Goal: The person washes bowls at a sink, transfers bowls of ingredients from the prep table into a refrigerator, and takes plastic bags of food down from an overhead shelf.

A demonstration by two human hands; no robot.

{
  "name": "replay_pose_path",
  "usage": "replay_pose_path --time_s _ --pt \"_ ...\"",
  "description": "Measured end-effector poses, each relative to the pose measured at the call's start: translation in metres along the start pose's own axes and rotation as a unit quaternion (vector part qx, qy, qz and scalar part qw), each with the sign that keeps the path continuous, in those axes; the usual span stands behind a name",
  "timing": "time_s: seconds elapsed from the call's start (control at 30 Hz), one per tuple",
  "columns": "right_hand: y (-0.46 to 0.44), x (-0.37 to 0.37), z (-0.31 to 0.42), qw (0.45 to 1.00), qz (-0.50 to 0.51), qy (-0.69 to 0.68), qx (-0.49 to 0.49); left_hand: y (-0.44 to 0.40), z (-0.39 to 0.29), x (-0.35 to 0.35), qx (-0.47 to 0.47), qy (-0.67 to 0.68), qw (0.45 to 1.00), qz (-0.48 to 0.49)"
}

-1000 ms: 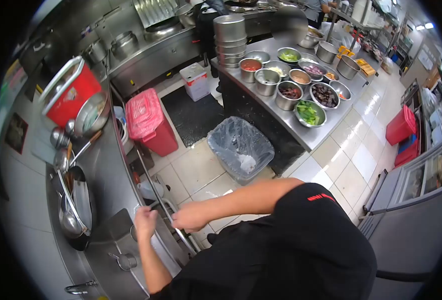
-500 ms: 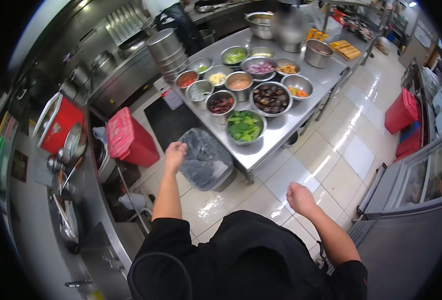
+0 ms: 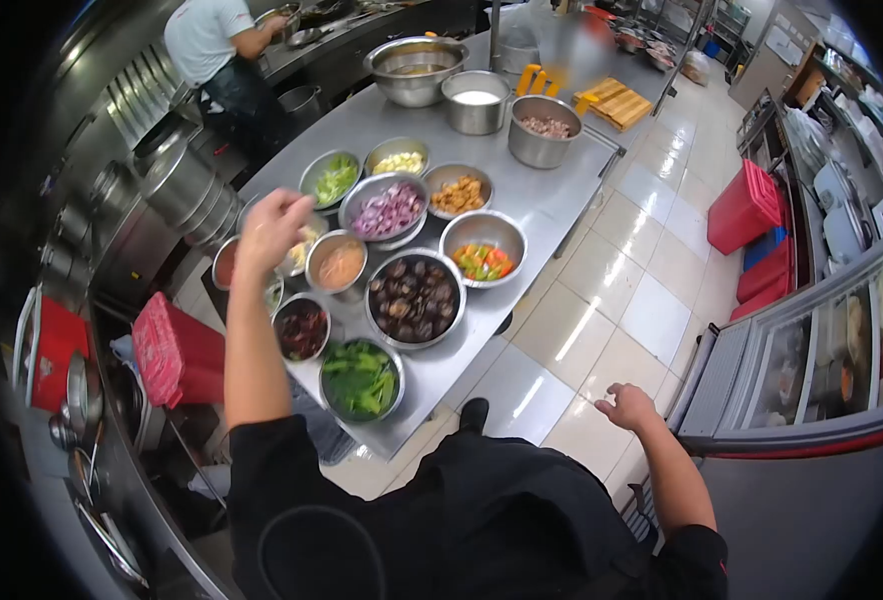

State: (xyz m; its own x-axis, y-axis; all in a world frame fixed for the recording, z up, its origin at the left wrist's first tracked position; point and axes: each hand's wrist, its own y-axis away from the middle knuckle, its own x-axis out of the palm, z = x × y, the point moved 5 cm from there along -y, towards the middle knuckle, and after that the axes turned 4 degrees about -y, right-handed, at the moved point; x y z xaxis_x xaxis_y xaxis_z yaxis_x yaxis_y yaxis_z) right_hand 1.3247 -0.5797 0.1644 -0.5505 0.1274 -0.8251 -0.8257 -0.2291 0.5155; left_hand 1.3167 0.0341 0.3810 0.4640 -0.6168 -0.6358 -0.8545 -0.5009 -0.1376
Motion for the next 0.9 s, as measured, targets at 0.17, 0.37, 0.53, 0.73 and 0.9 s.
replay_pose_path --time_s 0.17,0.37,0.53,0.73,0.9 --pt "-0.038 -0.044 -0.040 0.995 -0.039 -0.085 0.027 -0.137 -0.099 0.175 0.106 -0.037 0.979 0.171" --pt "-0.104 -0.028 -0.119 0.990 0.012 -0.140 0.033 -0.241 -0.107 0.342 0.009 -0.194 0.978 0.082" --pt "-0.173 -0.015 -0.206 0.984 0.090 -0.136 0.070 -0.265 -0.105 0.370 -0.095 -0.180 0.979 0.001" --pt "-0.292 -0.077 -0.270 0.982 0.118 -0.129 0.071 -0.278 -0.101 0.361 -0.097 -0.197 0.975 -0.034" --pt "-0.400 -0.155 -0.240 0.986 -0.021 -0.151 -0.064 -0.284 -0.074 0.341 -0.099 -0.157 0.973 -0.139"
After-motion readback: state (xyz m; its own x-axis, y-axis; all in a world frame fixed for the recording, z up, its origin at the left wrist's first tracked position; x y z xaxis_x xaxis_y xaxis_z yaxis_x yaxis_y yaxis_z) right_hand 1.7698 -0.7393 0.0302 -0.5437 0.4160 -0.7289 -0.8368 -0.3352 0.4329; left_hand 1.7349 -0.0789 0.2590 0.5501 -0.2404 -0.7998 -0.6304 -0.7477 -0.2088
